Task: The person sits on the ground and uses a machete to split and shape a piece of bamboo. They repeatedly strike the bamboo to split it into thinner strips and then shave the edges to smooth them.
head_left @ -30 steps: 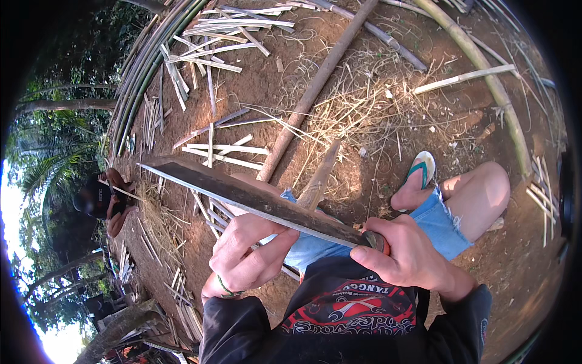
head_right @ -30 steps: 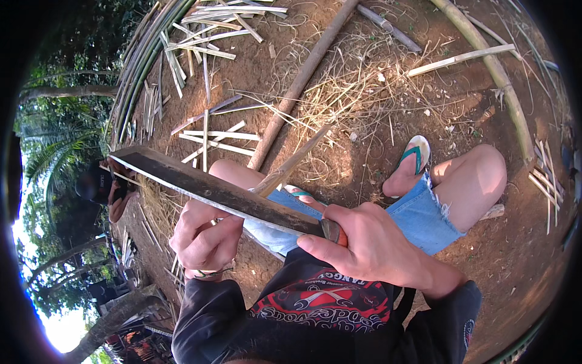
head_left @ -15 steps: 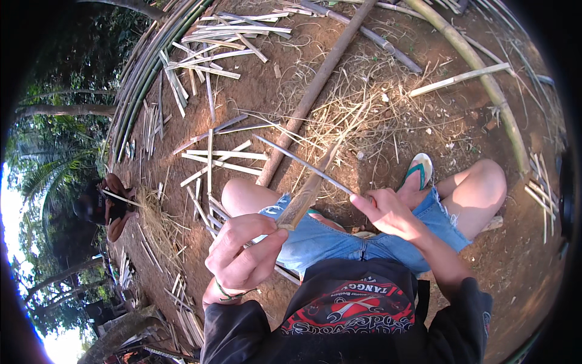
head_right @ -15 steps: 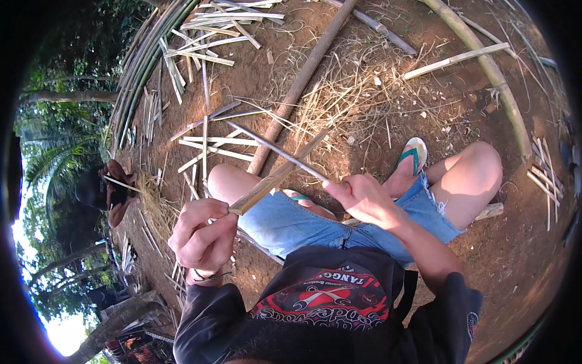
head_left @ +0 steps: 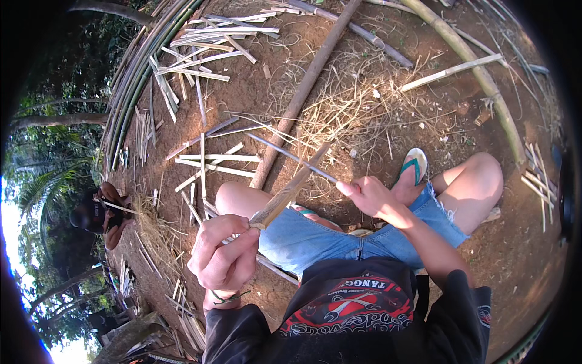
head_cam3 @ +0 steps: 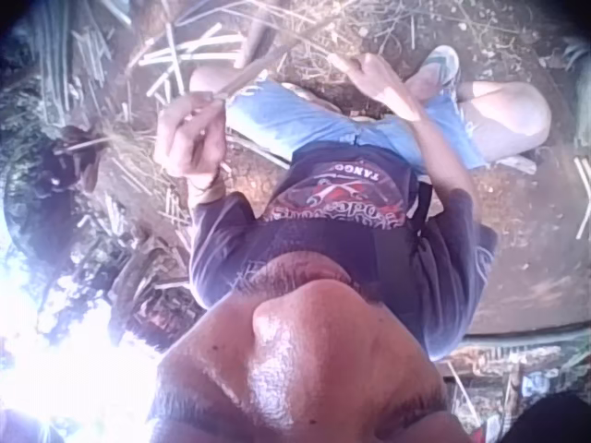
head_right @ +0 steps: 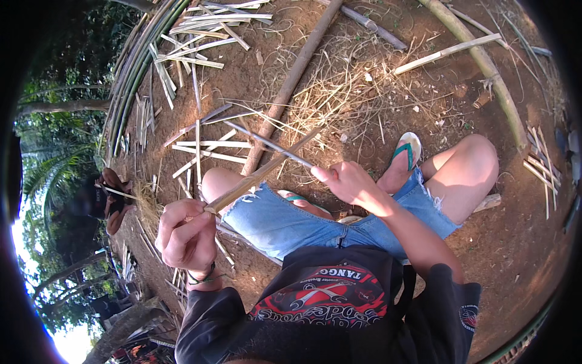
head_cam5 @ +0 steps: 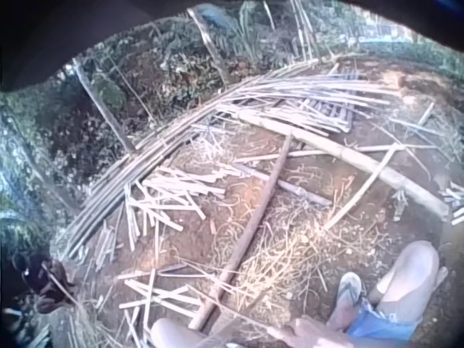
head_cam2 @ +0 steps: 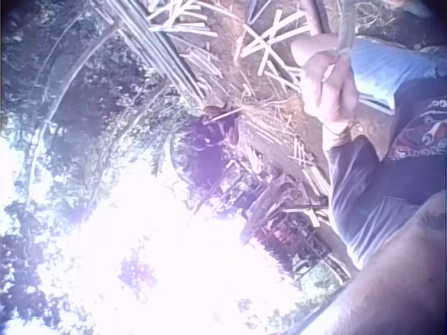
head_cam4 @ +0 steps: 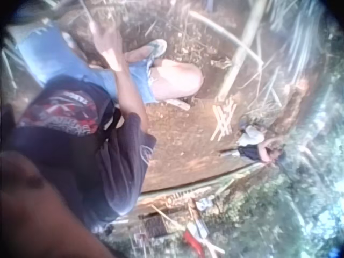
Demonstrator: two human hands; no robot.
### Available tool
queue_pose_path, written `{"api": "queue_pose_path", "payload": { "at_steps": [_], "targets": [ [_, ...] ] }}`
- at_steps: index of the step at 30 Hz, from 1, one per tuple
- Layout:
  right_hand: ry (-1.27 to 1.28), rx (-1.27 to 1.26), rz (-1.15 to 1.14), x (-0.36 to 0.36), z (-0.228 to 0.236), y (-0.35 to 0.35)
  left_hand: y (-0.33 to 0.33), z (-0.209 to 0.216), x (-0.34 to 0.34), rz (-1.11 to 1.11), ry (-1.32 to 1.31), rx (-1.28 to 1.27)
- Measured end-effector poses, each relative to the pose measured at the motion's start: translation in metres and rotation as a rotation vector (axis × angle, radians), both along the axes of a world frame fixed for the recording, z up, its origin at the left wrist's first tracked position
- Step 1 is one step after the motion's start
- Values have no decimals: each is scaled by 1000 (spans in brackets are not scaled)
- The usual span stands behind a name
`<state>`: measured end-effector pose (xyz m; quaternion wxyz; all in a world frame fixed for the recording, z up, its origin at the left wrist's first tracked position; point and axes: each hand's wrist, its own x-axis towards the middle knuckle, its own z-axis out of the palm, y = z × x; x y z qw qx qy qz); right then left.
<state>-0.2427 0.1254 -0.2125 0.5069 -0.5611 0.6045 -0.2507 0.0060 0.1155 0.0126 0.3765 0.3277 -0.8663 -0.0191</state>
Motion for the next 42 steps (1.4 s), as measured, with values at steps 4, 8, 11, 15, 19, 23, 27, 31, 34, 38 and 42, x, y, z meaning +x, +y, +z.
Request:
{"api": "queue_pose_path", "payload": {
  "at_steps": [4, 8, 11, 15, 19, 23, 27, 31, 34, 38, 42],
  "targets": [
    [63, 234, -117, -12, -90, -17, 0, -3, 1, -38, 8, 39],
    [57, 241, -129, 5, -53, -15, -13, -12, 14, -19, 58, -19],
    [-3, 29, -51, 11, -1, -9, -19, -29, 15, 13, 285, -15],
    [-227, -73, -5, 19, 40, 1, -26, -19, 19, 121, 59, -128],
    [3, -2, 18, 13, -20, -16, -32, -19, 24, 160, 88, -119],
    [258, 298, -161, -17, -156, -24, -42, -13, 22, 127, 115, -108],
    [261, 351, -168, -8, -156, -26, -41, -18, 29, 129, 118, -91],
    [60, 148, -128, 14, -108, -26, -41, -21, 33, 159, 154, -83],
    [83, 271, -159, 6, -141, -23, -42, -18, 30, 144, 162, -65],
    [288, 510, -194, -22, -180, -16, -41, -16, 28, 137, 157, -47],
    [87, 500, -256, -3, -131, -23, -34, -20, 26, 217, 220, -4]
  ]
}}
